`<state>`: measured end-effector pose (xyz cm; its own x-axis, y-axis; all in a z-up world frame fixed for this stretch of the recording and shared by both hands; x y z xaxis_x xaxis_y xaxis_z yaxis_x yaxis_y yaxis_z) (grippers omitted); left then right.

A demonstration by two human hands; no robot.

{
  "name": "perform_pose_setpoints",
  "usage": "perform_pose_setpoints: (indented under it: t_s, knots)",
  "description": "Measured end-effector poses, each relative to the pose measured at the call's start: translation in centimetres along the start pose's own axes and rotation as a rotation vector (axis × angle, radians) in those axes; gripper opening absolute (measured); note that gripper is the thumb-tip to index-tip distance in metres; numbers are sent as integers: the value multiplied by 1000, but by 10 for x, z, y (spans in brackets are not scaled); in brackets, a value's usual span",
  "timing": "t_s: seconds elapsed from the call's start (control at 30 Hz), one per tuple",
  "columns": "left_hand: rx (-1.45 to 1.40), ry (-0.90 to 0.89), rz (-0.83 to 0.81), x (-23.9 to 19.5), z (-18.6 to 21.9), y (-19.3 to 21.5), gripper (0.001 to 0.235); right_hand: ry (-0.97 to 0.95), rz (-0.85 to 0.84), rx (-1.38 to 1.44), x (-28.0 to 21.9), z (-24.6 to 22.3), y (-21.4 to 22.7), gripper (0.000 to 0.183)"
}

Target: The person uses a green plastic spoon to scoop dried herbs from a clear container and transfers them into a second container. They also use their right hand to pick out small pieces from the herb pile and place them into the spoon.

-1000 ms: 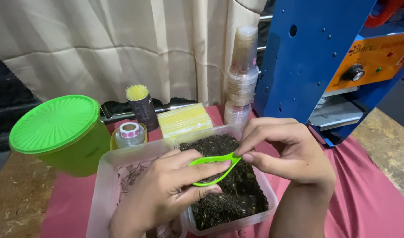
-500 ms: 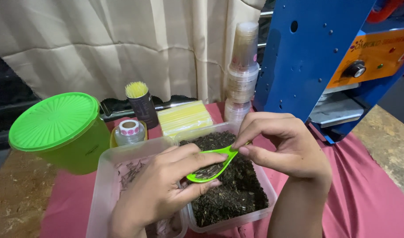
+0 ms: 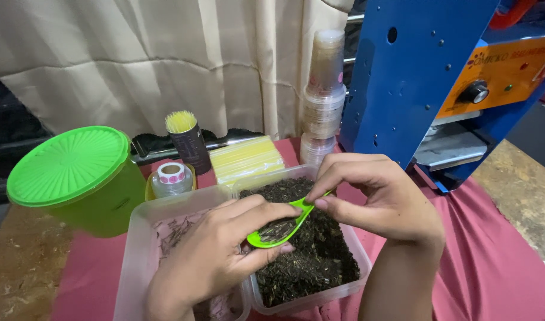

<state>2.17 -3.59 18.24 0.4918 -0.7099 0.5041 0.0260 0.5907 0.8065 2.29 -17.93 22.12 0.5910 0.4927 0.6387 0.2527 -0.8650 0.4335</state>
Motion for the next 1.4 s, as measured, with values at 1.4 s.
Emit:
perform_pose_setpoints:
  t_s: [1.4]
  knots:
    - [22, 896, 405, -234, -216, 36, 29, -139, -431, -61, 32, 95, -134, 12]
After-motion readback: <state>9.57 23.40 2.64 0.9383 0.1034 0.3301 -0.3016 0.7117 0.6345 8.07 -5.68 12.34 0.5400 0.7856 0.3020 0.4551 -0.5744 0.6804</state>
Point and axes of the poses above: each hand's wrist, its own x-axis towards the middle knuckle, its own y-axis out of the back of the hand, z = x × y, the point moved 9 cm from there along x, towards the middle knuckle, and after that the axes turned 12 degrees about x, right-handed, at the moved point
